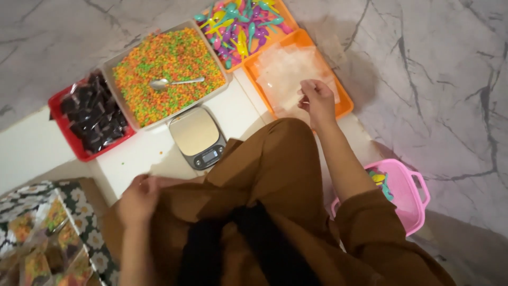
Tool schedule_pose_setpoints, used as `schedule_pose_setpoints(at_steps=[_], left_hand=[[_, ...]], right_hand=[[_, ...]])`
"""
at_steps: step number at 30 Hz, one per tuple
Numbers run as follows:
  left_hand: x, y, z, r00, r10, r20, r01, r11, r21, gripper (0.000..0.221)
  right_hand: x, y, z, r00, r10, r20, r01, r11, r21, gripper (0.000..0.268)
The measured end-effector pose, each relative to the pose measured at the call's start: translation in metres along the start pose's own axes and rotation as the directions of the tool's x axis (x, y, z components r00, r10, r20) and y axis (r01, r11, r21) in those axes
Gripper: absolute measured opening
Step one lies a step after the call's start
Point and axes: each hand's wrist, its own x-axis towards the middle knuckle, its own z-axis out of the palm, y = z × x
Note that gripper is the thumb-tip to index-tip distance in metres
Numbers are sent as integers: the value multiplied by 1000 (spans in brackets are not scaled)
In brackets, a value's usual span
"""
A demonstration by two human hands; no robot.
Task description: Packaging small portions of colorful snacks into plastic bags, weighing them on a digital scale, and organizing them into a container.
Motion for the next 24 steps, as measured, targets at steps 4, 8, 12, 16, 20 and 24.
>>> schedule_pose_setpoints(at_steps=[4, 8, 12, 16, 20, 24], left_hand=[[-28, 100, -1, 971, 152, -185, -196, 948, -252, 34], [-42, 163, -20, 925, 141, -354, -373, 524, -766, 60], [-38, 167, -30, 959, 115, 259, 272, -118, -955, 69], [-49, 158, -37, 978, -33, 208, 199, -177, -964, 39], [-58, 147, -38, 949, -66, -307, -293, 168, -941, 6], [-69, 143, -50, 786, -28, -618, -509, 539, -671, 18]], right_hand=[[-61, -12, 27, 988, -20, 153, 18, 1000, 16, 18], [-122, -17, 48, 931, -12, 364, -20, 996, 86, 21], [-166, -6, 56, 860, 9, 510, -101, 983, 153, 25], [-176, 28, 64, 829, 70, 555, -132, 989, 72, 23], [-201, 22, 80, 855, -103, 508, 122, 992, -5, 39], [-233, -14, 97, 772, -295, 563, 346, 938, 16, 22]])
